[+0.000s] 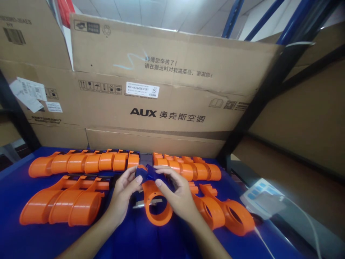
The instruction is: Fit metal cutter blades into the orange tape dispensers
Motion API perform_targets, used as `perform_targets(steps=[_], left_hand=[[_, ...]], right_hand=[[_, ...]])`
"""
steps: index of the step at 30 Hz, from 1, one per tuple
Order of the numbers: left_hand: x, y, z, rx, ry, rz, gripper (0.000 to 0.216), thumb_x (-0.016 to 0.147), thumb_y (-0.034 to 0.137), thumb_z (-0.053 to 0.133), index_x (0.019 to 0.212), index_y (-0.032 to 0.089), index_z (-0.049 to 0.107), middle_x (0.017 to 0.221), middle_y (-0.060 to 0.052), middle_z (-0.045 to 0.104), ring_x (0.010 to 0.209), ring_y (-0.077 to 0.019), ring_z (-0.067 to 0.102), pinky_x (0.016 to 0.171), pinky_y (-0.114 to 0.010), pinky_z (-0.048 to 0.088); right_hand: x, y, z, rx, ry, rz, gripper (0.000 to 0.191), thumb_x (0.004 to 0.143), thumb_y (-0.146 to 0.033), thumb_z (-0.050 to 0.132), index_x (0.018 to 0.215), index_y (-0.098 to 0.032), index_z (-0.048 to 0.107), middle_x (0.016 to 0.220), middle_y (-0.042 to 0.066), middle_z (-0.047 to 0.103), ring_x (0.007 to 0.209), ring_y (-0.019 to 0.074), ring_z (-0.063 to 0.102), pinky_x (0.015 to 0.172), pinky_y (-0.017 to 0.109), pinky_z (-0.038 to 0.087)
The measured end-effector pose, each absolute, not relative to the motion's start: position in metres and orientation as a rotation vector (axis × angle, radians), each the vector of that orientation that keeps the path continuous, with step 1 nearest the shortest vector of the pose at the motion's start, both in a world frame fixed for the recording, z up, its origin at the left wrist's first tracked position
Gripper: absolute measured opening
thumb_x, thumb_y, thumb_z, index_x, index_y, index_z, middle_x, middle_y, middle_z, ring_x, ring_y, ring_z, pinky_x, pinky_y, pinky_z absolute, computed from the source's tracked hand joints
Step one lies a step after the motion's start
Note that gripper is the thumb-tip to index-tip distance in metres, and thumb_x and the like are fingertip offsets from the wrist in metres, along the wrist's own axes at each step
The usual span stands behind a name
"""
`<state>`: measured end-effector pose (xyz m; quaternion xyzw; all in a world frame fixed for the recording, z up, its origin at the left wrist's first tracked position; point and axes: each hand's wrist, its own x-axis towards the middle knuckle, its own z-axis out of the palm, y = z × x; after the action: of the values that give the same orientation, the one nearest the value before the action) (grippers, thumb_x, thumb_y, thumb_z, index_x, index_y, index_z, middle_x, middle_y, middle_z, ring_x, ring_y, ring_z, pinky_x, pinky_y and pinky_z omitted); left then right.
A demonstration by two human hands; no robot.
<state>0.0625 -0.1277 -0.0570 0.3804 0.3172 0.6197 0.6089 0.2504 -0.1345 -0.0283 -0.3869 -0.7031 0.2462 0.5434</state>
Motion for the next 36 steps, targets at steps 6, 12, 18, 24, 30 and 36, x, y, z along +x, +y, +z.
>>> perform_targets(steps=[6, 12, 18, 24, 30, 36], left_hand=[[0.062, -0.127, -0.059, 0.85, 0.732, 1.462, 0.043, 0.076, 0.034, 0.084, 0.115, 0.021, 0.071, 0.12, -0.009, 0.075, 0.107, -0.0249, 0.069, 0.081, -0.029, 0.055], [0.063, -0.128, -0.058, 0.84, 0.691, 1.519, 0.053, 0.072, 0.031, 0.086, 0.121, 0.023, 0.069, 0.123, -0.009, 0.073, 0.118, -0.0286, 0.066, 0.094, -0.035, 0.053], [0.06, -0.133, -0.064, 0.841, 0.652, 1.579, 0.062, 0.071, 0.028, 0.087, 0.13, 0.026, 0.066, 0.135, -0.009, 0.067, 0.127, -0.031, 0.06, 0.104, -0.039, 0.049], [0.058, -0.134, -0.068, 0.861, 0.532, 1.547, 0.061, 0.078, 0.032, 0.081, 0.135, 0.027, 0.063, 0.147, -0.01, 0.06, 0.144, -0.0349, 0.045, 0.118, -0.046, 0.038], [0.06, -0.135, -0.058, 0.964, 0.526, 1.559, 0.062, 0.075, 0.032, 0.083, 0.133, 0.026, 0.063, 0.144, -0.012, 0.062, 0.141, -0.0353, 0.049, 0.119, -0.047, 0.035], [0.061, -0.135, -0.056, 1.043, 0.629, 1.597, 0.055, 0.072, 0.024, 0.086, 0.123, 0.027, 0.064, 0.136, -0.01, 0.068, 0.131, -0.0332, 0.059, 0.115, -0.047, 0.041]], right_hand=[[0.251, -0.133, -0.028, -0.906, -1.669, 0.578, 0.02, 0.092, -0.027, 0.07, 0.111, -0.025, 0.07, 0.123, 0.007, 0.072, 0.12, 0.0267, 0.066, 0.107, 0.047, 0.05], [0.251, -0.133, -0.028, -0.92, -1.7, 0.579, 0.022, 0.093, -0.029, 0.069, 0.114, -0.025, 0.069, 0.12, 0.007, 0.073, 0.117, 0.0261, 0.067, 0.104, 0.044, 0.052], [0.252, -0.135, -0.029, -0.883, -1.794, 0.649, 0.036, 0.095, -0.032, 0.066, 0.131, -0.026, 0.06, 0.129, 0.007, 0.07, 0.122, 0.0258, 0.066, 0.107, 0.044, 0.051], [0.253, -0.137, -0.032, -0.957, -1.918, 0.529, 0.054, 0.088, -0.037, 0.076, 0.137, -0.028, 0.055, 0.132, 0.008, 0.068, 0.12, 0.0285, 0.066, 0.105, 0.047, 0.053], [0.253, -0.137, -0.031, -0.899, -1.984, 0.156, 0.064, 0.079, -0.04, 0.086, 0.137, -0.029, 0.06, 0.123, 0.01, 0.07, 0.112, 0.0308, 0.066, 0.101, 0.05, 0.053], [0.255, -0.138, -0.036, -0.847, -2.013, -0.006, 0.068, 0.08, -0.04, 0.085, 0.142, -0.032, 0.058, 0.114, 0.01, 0.069, 0.103, 0.0298, 0.066, 0.093, 0.05, 0.056]])
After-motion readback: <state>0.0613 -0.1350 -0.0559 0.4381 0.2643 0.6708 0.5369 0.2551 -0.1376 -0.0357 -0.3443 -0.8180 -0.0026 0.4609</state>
